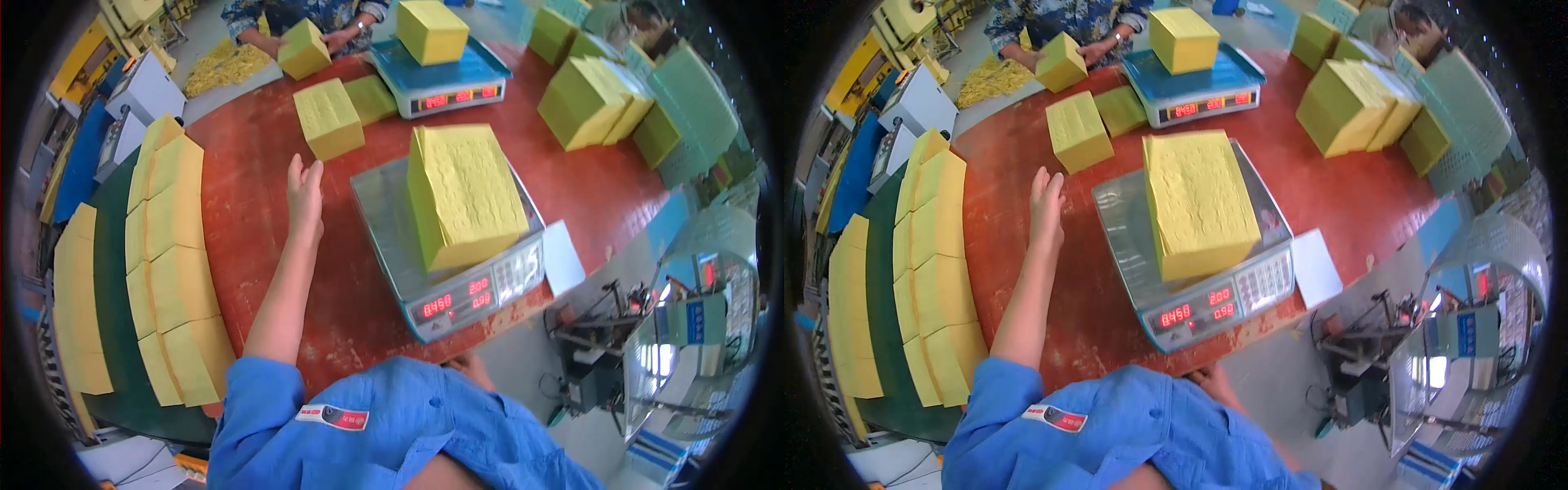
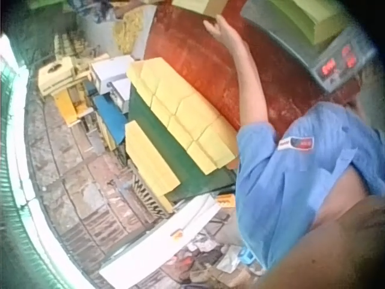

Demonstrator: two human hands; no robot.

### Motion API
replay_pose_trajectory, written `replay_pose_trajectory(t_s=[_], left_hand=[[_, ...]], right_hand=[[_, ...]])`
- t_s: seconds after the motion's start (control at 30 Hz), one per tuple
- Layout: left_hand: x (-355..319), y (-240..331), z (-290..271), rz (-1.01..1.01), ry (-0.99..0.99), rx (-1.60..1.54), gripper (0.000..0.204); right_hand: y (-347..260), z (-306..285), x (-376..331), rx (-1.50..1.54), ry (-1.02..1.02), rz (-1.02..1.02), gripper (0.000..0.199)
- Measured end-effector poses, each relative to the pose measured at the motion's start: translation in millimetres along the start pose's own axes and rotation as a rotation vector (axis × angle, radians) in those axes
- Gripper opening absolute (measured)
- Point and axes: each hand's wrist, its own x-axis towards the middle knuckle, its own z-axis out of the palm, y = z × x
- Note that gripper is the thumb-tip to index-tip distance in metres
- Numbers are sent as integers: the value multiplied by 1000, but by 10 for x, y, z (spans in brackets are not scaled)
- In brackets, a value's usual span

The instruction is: Weighing stacks of yellow paper blocks and moving them onto a conveyor belt.

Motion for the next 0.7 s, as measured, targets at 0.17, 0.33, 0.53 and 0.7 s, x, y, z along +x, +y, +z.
replay_pose_trajectory(t_s=[0.17,0.33,0.53,0.7], left_hand=[[-830,327,107,18,-280,-125,61],[-1304,631,332,-263,-518,-262,61],[-1728,729,893,-272,-497,-92,57],[-1724,640,1111,-325,-394,-54,53]], right_hand=[[10,-90,50,22,-89,18,28],[252,-232,105,-100,-234,-189,28],[372,-788,117,-289,-324,-528,29],[362,-1498,-3,-288,-273,-397,30]])
